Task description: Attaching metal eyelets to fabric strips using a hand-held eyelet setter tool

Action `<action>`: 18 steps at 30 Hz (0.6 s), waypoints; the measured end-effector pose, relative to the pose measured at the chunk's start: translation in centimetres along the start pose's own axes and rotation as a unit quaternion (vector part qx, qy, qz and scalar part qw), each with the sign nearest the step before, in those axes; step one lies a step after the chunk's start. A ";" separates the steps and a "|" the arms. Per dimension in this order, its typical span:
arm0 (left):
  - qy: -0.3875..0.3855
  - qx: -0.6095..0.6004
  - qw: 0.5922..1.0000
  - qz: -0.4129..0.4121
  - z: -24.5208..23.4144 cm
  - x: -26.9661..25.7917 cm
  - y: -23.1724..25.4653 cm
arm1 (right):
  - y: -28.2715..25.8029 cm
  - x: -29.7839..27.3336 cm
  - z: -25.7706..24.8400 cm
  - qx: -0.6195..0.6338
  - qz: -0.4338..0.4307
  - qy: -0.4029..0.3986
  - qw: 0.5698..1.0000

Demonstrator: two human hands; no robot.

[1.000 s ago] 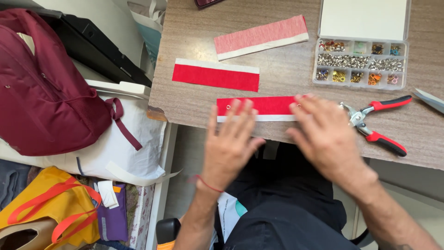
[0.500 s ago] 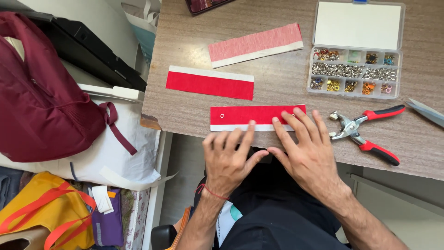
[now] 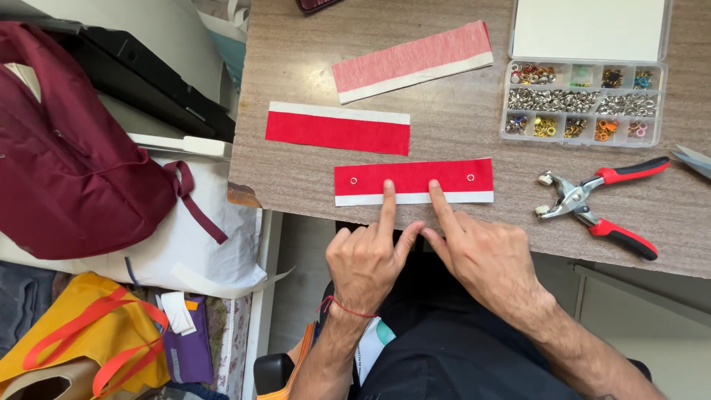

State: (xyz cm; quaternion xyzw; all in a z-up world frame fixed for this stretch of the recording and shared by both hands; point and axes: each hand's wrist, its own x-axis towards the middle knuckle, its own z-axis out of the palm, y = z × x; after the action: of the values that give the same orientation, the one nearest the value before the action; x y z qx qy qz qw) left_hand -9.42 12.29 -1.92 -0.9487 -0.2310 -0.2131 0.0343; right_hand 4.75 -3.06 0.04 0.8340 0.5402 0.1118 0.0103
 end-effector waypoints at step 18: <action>-0.031 0.063 0.998 0.001 -0.7 0.7 0.3 | 0.2 0.6 0.2 -0.019 0.016 -0.018 1.000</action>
State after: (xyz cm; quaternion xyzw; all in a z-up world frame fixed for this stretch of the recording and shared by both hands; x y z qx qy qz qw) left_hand -8.97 12.18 -0.94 -0.9512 -0.2437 -0.1681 0.0873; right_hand 5.21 -2.54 -0.03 0.8439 0.5247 0.1068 0.0341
